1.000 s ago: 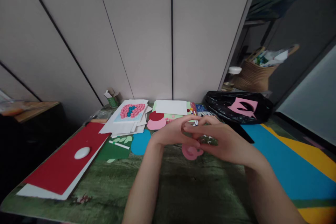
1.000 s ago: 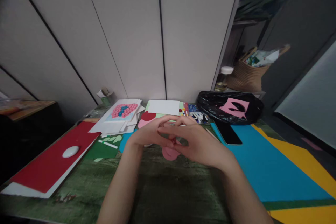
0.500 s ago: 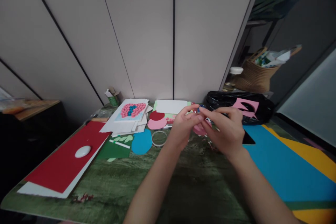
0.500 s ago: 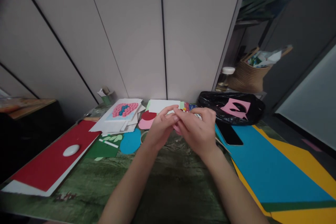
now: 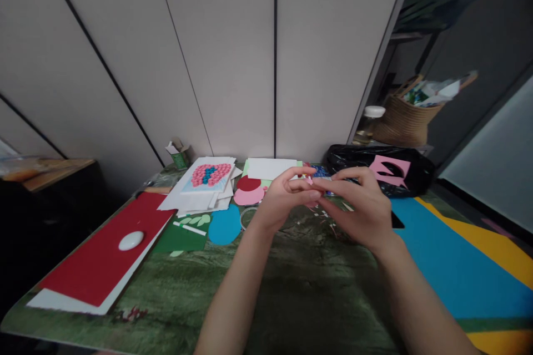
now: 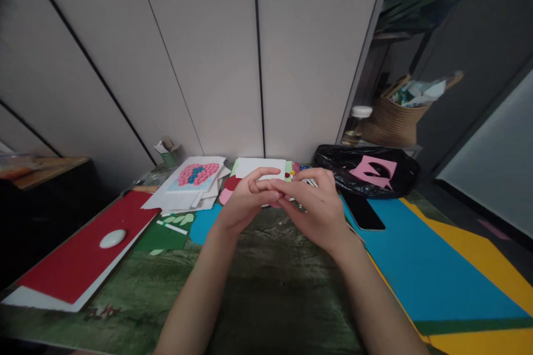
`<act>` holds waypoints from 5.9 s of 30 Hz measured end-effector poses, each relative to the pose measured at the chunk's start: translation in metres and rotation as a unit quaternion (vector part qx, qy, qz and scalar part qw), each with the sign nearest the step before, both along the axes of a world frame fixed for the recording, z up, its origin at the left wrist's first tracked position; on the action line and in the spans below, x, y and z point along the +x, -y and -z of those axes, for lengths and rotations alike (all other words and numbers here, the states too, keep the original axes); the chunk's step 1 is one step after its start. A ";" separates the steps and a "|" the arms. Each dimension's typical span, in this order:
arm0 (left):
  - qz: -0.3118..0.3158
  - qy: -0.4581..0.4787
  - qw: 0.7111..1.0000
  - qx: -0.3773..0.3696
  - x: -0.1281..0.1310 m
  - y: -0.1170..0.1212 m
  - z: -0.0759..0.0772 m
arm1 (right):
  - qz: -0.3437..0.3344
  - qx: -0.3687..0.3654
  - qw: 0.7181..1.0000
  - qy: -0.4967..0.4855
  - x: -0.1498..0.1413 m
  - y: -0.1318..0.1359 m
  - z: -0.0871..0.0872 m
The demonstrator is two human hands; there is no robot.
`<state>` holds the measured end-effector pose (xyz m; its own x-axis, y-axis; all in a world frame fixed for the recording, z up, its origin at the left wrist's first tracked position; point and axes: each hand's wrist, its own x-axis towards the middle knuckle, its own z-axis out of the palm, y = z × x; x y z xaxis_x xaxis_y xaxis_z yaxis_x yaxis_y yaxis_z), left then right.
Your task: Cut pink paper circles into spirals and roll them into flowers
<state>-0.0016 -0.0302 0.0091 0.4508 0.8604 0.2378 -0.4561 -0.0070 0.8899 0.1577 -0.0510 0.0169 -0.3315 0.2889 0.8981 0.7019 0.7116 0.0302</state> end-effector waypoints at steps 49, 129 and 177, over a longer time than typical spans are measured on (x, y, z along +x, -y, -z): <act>0.013 0.012 1.000 0.006 -0.007 0.001 -0.003 | -0.031 -0.033 0.998 -0.033 -0.003 0.005 -0.001; 0.009 -0.001 1.000 0.015 -0.008 0.004 -0.005 | -0.058 -0.078 0.994 -0.042 -0.005 0.018 -0.011; 0.037 -0.206 0.966 0.148 -0.027 0.004 -0.012 | -0.120 -0.159 0.975 0.094 0.005 0.011 -0.006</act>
<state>-0.0283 -0.0339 0.0216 0.6183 0.7432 0.2555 -0.0717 -0.2704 0.9601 0.1630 -0.0616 0.0231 -0.5745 0.4374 0.6919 0.5179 0.8488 -0.1065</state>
